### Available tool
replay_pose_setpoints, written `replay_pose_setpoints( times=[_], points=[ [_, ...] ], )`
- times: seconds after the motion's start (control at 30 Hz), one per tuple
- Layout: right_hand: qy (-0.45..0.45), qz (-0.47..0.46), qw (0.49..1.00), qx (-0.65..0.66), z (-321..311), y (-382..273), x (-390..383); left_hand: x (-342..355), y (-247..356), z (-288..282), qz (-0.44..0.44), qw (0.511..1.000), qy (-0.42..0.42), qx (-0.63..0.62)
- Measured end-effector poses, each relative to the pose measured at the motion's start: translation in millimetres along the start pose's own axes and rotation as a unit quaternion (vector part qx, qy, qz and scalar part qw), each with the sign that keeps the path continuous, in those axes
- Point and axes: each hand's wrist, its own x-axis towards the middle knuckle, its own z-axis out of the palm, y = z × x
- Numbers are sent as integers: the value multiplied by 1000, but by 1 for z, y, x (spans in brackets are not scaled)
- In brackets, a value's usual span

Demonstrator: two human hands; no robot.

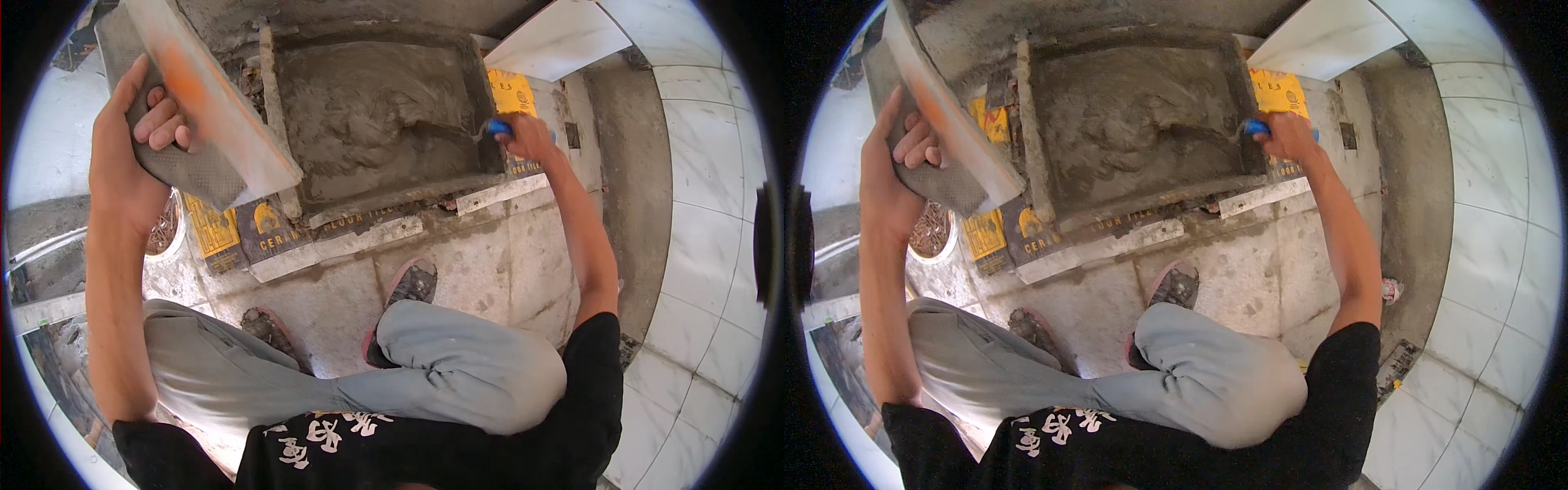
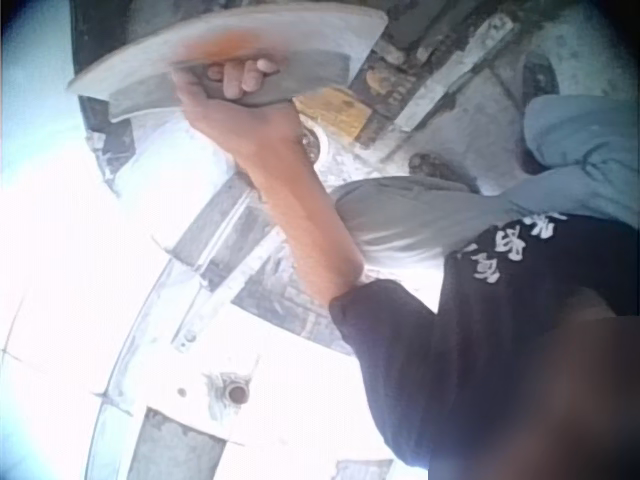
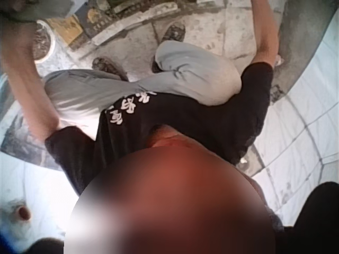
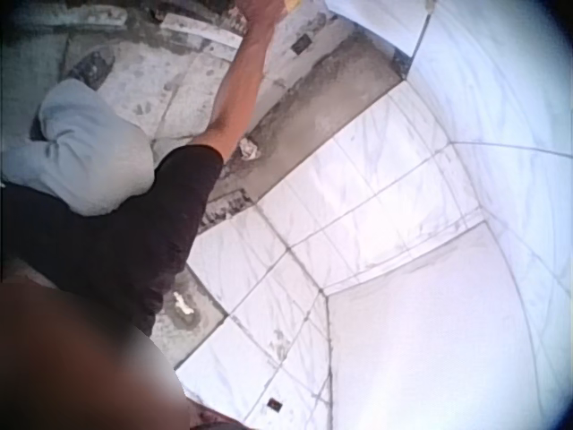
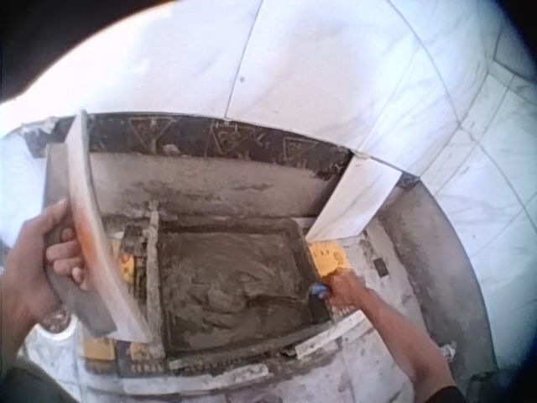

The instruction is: Spreading and smoothing mortar in a recessed floor area using a trowel and a hawk.

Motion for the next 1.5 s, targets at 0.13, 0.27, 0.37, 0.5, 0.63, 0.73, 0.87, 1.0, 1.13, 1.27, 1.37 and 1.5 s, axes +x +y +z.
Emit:
replay_pose_setpoints(
  times=[0.13,0.27,0.37,0.5,0.63,0.73,0.87,1.0,1.13,1.27,1.37,1.5],
  points=[
    [-61,60,975,206,34,-18,-40,3,2,-14,-5,999,-34,-2],
    [-176,182,868,426,55,-58,-78,12,-13,-16,24,995,-16,91],
    [-152,201,809,530,35,-96,-98,6,-16,-5,112,944,-8,310],
    [-114,224,759,601,22,-124,-105,18,-31,12,127,889,-45,439],
    [-71,203,846,488,15,-143,-97,39,-61,43,198,826,-83,521],
    [46,188,889,416,23,-146,-96,49,-87,85,211,799,-102,554],
    [-28,186,864,468,24,-138,-92,62,-133,119,214,774,-157,574],
    [12,146,873,466,4,-151,-90,70,-159,127,200,738,-185,617],
    [28,164,875,454,-7,-164,-107,96,-166,121,182,714,-185,650],
    [22,135,888,438,-23,-160,-126,120,-152,120,213,708,-123,662],
    [-31,184,846,500,-37,-154,-123,118,-144,121,232,710,-110,656],
    [-113,230,683,684,-10,-140,-112,106,-134,136,272,734,-73,617]
  ],
)
